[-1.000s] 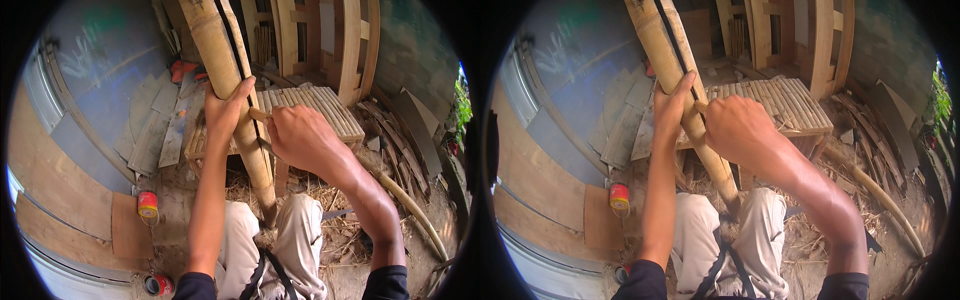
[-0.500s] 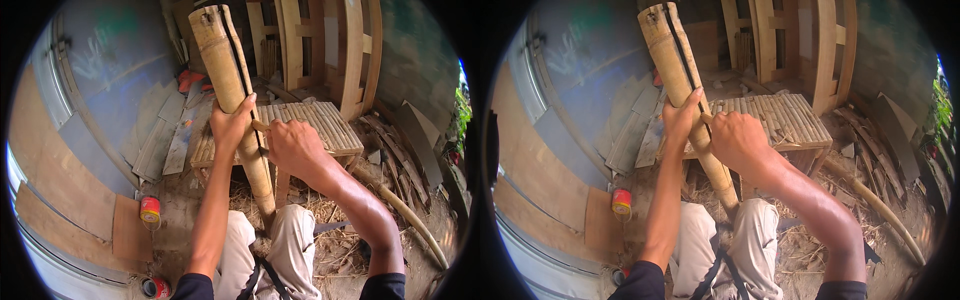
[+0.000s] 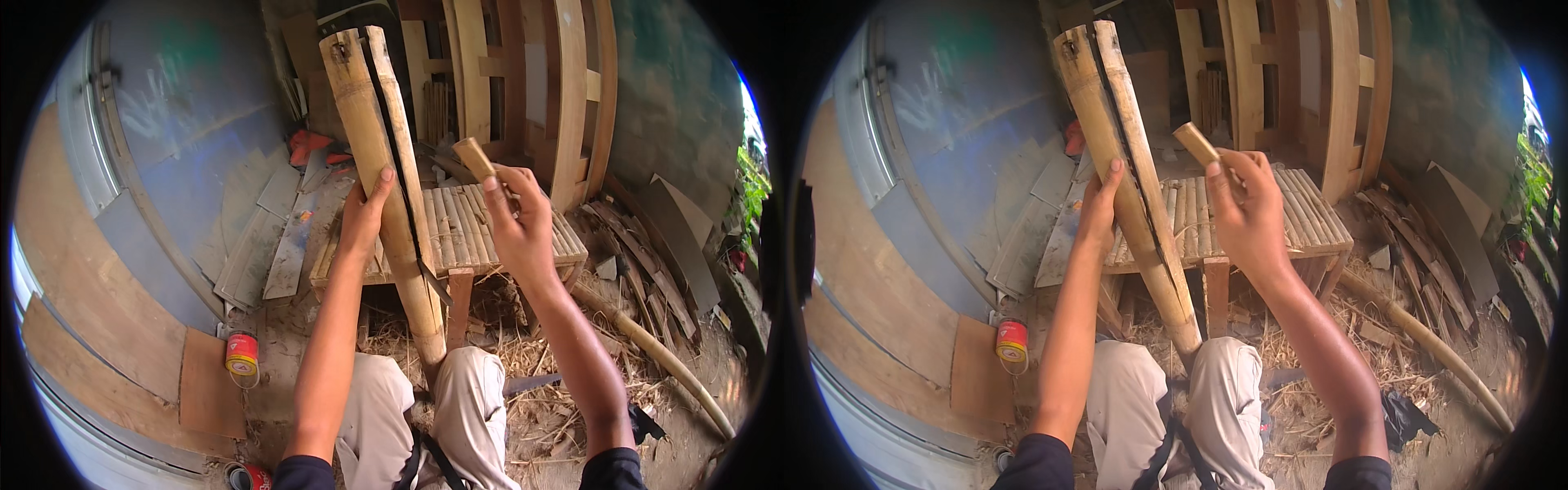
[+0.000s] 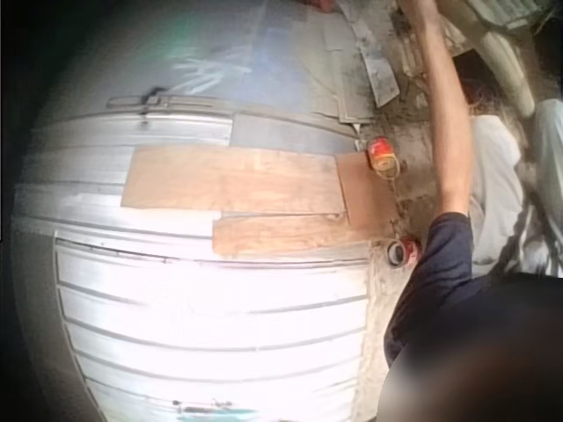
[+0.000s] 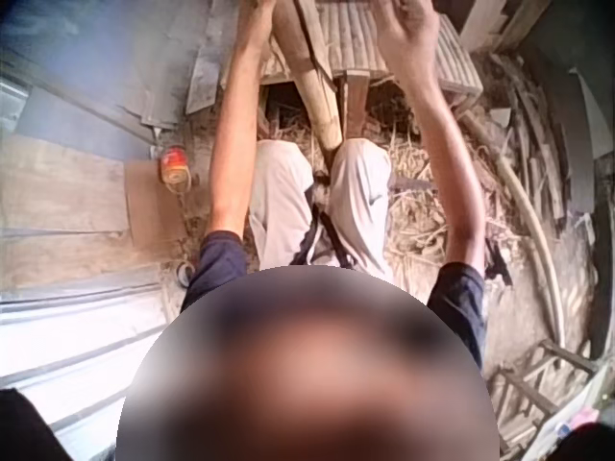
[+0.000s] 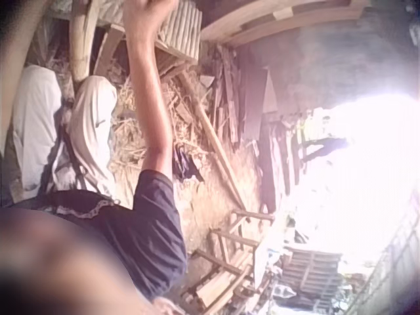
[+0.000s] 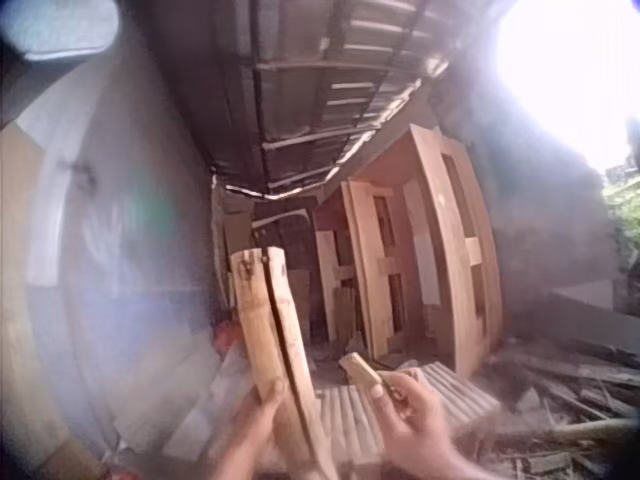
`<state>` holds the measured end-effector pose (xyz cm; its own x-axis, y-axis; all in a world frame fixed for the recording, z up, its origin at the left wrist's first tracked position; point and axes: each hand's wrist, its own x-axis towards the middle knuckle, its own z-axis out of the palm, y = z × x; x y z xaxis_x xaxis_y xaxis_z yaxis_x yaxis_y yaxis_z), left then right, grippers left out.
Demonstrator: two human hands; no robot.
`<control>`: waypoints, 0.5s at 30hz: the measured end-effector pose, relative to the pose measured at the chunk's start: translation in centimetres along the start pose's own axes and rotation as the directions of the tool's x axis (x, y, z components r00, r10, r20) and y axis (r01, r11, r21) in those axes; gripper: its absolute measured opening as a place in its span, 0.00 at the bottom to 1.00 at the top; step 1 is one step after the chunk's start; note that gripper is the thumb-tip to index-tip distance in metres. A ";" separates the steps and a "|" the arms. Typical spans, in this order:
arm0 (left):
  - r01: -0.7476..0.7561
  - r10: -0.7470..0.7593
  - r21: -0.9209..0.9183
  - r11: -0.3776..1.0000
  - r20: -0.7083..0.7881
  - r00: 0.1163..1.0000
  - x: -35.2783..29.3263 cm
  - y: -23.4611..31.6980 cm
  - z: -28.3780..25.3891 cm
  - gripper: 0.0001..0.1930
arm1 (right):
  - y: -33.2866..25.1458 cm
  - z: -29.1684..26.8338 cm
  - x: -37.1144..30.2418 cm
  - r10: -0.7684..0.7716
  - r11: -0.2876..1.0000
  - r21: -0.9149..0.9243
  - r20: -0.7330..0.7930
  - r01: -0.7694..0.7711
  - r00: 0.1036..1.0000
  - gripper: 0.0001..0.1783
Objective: The person uses a machete to split a long bamboo pole lengthwise. They first make an initial cut, then use a wooden wedge and the machete to drive the split further. Finally, they use a knife to separate the two halves of the bamboo pole.
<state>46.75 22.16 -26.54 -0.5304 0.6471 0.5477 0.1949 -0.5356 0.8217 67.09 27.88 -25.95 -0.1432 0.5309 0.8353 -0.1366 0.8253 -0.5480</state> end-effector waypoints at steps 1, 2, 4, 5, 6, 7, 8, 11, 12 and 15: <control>0.002 -0.002 0.024 1.000 0.007 1.000 0.1 -0.2 -0.2 0.41 | 0.4 0.4 0.1 -0.057 0.998 0.037 -0.071 0.059 0.996 0.16; 0.010 -0.010 0.042 0.999 0.002 1.000 0.1 -0.3 -0.3 0.43 | 0.7 0.5 0.1 0.115 0.978 0.180 -0.025 -0.108 0.993 0.16; -0.020 0.020 0.020 1.000 0.001 1.000 0.1 -0.8 -0.4 0.42 | 0.8 1.1 0.4 0.255 0.879 0.400 0.067 -0.260 0.965 0.14; -0.040 0.040 0.000 0.999 0.015 0.999 0.1 -1.0 -0.3 0.42 | 0.6 1.3 0.4 0.325 0.798 0.496 0.124 -0.342 0.938 0.14; -0.033 0.033 -0.007 0.999 0.023 0.999 0.1 -1.2 -0.4 0.41 | 0.2 1.7 0.5 0.343 0.737 0.579 0.124 -0.349 0.931 0.12; -0.015 0.015 -0.024 1.000 0.008 1.000 0.0 -1.4 -0.4 0.40 | -0.2 2.2 0.5 0.345 0.696 0.631 0.123 -0.341 0.931 0.12; -0.005 0.006 -0.049 0.999 0.002 1.000 -0.1 -1.6 -0.4 0.40 | -0.7 2.6 0.6 0.347 0.653 0.680 0.122 -0.333 0.930 0.14; 0.000 0.002 -0.078 0.997 0.024 1.000 -0.4 -1.9 -0.4 0.38 | -2.2 3.6 1.0 0.201 0.704 0.695 0.002 -0.146 0.980 0.22; -0.020 0.021 -0.062 0.998 0.021 1.000 -0.5 -1.9 -0.4 0.38 | -2.7 3.8 1.3 0.129 0.749 0.660 -0.056 -0.060 0.990 0.22; -0.037 0.036 -0.044 0.998 -0.018 0.999 -1.0 -1.8 -0.1 0.37 | -3.6 4.1 2.1 -0.034 0.843 0.530 -0.117 0.092 0.993 0.15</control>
<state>46.87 22.46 -28.62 -0.5378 0.6175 0.5740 0.1776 -0.5826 0.7931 63.27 25.20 -22.42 -0.0227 0.5211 0.8532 -0.6475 0.6426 -0.4097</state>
